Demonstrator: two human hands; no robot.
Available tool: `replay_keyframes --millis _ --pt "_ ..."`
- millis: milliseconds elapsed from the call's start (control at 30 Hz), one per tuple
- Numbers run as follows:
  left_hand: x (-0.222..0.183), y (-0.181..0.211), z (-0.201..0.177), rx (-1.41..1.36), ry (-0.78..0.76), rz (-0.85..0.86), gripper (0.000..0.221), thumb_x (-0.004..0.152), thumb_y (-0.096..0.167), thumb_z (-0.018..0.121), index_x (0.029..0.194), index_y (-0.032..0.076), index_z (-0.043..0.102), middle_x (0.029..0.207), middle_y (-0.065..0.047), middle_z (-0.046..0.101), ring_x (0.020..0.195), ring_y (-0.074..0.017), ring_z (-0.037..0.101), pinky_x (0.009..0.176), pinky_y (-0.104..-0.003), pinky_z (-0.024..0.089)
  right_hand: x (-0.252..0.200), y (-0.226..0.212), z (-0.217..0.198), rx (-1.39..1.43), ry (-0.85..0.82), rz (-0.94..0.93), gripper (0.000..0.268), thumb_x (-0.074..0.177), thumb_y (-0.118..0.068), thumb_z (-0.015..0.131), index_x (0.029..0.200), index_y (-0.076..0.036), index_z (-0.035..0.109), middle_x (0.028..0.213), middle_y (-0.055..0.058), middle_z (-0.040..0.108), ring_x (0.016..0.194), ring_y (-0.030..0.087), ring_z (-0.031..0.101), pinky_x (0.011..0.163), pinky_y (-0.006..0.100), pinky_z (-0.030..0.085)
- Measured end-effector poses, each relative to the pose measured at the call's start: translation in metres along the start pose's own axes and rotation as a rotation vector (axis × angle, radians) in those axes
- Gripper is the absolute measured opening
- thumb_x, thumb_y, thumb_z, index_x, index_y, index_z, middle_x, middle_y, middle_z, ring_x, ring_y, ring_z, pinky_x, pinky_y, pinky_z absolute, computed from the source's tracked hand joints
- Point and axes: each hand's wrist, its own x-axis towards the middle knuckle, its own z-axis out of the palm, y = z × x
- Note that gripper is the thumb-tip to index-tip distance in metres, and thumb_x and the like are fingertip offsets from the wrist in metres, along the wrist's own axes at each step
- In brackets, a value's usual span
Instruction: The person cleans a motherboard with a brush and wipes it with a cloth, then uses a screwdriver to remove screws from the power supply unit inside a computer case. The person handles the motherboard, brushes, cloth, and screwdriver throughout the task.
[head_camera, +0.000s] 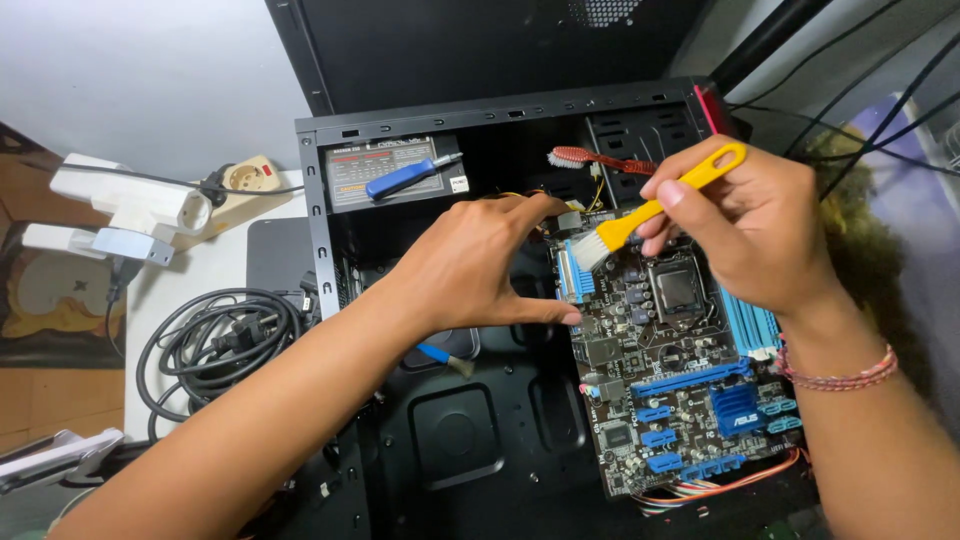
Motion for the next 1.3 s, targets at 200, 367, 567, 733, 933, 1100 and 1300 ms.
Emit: replay_keyframes --millis 200,367,567,733,933,1100,1300 --pt "0.0 -0.002 0.0 -0.021 0.022 0.028 0.093 0.067 0.065 0.085 0.128 0.0 0.061 0.104 -0.023 0.072 0.091 -0.0393 0.072 0.082 -0.045 0.058 -0.001 0.006 -0.008 0.066 0.021 0.077 0.016 0.108 -0.008 0.058 0.107 0.007 0.064 0.087 0.014 0.07 0.072 0.017 0.071 0.068 0.029 0.061" --pt "0.0 -0.002 0.001 -0.014 0.006 0.024 0.092 0.067 0.064 0.085 0.128 0.0 0.061 0.104 -0.022 0.073 0.092 -0.0389 0.072 0.082 -0.045 0.058 0.0 0.013 -0.01 0.028 0.042 0.073 0.016 0.108 -0.008 0.058 0.106 0.007 0.063 0.088 0.014 0.07 0.074 0.017 0.072 0.068 0.028 0.061" --pt "0.0 -0.002 0.001 -0.009 0.02 0.026 0.092 0.068 0.063 0.086 0.128 -0.001 0.062 0.105 -0.023 0.072 0.095 -0.0386 0.073 0.083 -0.045 0.058 -0.002 0.001 -0.003 -0.04 0.054 -0.001 0.016 0.108 -0.007 0.059 0.107 0.008 0.063 0.093 0.013 0.07 0.08 0.016 0.073 0.072 0.029 0.063" --pt "0.0 -0.004 0.002 -0.006 0.025 0.028 0.092 0.067 0.064 0.086 0.128 -0.001 0.062 0.107 -0.023 0.072 0.097 -0.0375 0.073 0.084 -0.044 0.058 -0.002 -0.01 0.003 -0.167 0.03 -0.044 0.016 0.106 -0.006 0.06 0.104 0.009 0.065 0.09 0.013 0.071 0.078 0.017 0.075 0.072 0.029 0.065" --pt "0.0 -0.003 0.001 0.006 0.022 0.034 0.092 0.067 0.064 0.086 0.128 -0.001 0.062 0.108 -0.021 0.073 0.098 -0.0366 0.073 0.085 -0.044 0.058 -0.002 -0.008 0.003 -0.045 0.033 -0.055 0.015 0.108 -0.007 0.058 0.105 0.007 0.064 0.09 0.012 0.072 0.078 0.016 0.075 0.072 0.029 0.064" --pt "0.003 -0.002 0.001 0.019 -0.002 0.012 0.092 0.066 0.064 0.086 0.127 0.0 0.063 0.108 -0.02 0.073 0.098 -0.036 0.073 0.084 -0.044 0.058 0.002 -0.006 -0.001 -0.074 0.037 -0.057 0.017 0.109 -0.009 0.057 0.11 0.007 0.063 0.096 0.013 0.073 0.084 0.016 0.075 0.076 0.028 0.063" --pt "0.003 -0.003 0.001 -0.01 0.005 0.026 0.092 0.067 0.063 0.086 0.128 -0.001 0.062 0.11 -0.019 0.073 0.098 -0.0328 0.074 0.086 -0.042 0.058 0.001 0.011 -0.018 -0.057 -0.053 0.006 0.017 0.111 -0.008 0.057 0.111 0.007 0.065 0.094 0.012 0.073 0.086 0.017 0.073 0.08 0.03 0.062"
